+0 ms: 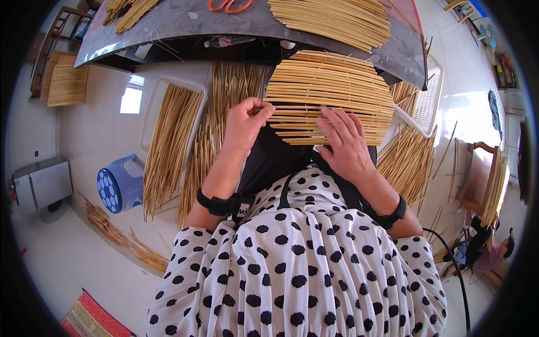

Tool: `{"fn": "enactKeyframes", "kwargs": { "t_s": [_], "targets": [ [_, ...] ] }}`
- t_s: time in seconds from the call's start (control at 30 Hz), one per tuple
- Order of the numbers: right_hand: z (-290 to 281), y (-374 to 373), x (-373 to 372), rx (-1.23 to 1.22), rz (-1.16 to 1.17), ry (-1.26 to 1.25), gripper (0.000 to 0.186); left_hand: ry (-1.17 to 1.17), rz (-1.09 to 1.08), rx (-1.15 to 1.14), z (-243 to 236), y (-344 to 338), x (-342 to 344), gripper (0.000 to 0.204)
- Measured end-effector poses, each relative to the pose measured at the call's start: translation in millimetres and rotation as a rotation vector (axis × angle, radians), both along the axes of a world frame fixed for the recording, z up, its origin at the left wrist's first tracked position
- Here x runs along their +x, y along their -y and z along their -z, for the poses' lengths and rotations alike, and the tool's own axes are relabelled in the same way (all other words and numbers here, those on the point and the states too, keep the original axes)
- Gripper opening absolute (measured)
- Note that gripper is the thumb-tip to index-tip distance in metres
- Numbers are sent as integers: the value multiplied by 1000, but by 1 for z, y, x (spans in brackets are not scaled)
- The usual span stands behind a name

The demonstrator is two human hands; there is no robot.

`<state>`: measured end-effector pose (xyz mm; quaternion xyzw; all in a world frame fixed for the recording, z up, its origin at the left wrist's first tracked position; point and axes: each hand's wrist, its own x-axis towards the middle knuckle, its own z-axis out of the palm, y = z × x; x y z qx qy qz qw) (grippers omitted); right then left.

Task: The person is weaving bamboo sticks together using white thread and scissors.

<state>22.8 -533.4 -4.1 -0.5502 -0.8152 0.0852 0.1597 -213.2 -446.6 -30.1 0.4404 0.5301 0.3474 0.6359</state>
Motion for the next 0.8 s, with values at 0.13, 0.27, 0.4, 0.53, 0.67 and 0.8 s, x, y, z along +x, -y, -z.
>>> {"fn": "enactKeyframes", "kwargs": {
  "t_s": [0.13,0.27,0.4,0.53,0.67,0.8],
  "targets": [
    [-1,-4,1,98,69,-25,47,52,-14,-1,7,1,-2,11],
    [-7,-15,1,180,119,-73,33,88,-8,26,7,2,-4,11],
    [-7,-27,3,214,101,-86,30,88,-19,36,6,2,-2,11],
    [-7,-35,-2,187,88,-87,28,-26,8,145,11,4,-5,12],
    [-2,-41,-1,230,30,-97,25,-14,-2,152,11,6,-7,12],
    [6,-41,-3,277,-8,-116,20,-24,10,167,12,6,-9,10]
  ]
}}
